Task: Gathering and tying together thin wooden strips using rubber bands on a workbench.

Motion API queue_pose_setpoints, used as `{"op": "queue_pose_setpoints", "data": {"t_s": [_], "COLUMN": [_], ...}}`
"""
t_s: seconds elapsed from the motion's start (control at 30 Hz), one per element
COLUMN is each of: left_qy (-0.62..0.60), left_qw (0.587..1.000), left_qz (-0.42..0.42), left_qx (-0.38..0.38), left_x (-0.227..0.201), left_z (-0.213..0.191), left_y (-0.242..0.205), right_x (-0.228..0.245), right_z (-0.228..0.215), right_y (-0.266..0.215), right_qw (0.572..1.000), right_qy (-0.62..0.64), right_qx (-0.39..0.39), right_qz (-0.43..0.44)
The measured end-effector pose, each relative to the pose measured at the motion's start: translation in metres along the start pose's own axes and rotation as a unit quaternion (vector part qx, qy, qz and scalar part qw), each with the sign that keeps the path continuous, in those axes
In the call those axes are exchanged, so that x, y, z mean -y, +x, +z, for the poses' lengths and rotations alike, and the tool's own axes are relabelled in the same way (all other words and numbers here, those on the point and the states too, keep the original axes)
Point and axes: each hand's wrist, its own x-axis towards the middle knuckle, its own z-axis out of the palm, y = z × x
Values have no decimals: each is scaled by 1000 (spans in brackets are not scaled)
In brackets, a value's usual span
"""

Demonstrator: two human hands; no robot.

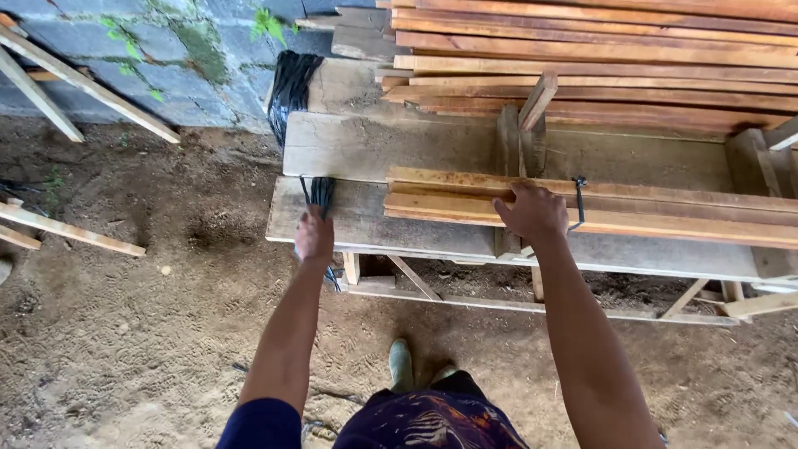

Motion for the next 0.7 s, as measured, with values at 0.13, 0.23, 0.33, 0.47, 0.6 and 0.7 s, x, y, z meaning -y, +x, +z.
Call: {"op": "queue_pose_setpoints", "data": {"t_s": [0.13, 0.23, 0.33, 0.47, 0.6, 0.7], "left_qy": [168, 175, 137, 19, -93, -83], "left_qw": [985, 984, 989, 998, 993, 995], "left_qz": [3, 32, 45, 48, 4, -43], "left_qx": [48, 20, 27, -45, -75, -33], "left_x": [19, 34, 17, -1, 3, 9], "left_z": [17, 38, 10, -24, -21, -5], "left_y": [8, 21, 10, 2, 8, 16], "right_x": [2, 3, 2, 2, 5, 1], "right_z": [-4, -9, -8, -10, -12, -13], "right_y": [-1, 0, -2, -5, -4, -5], "right_qw": [1000, 1000, 1000, 999, 999, 999], "right_qy": [10, 9, 17, 36, 36, 32], "right_qx": [-13, -5, 1, -2, 7, 6], "right_qz": [-6, -4, -2, -9, 1, -14]}}
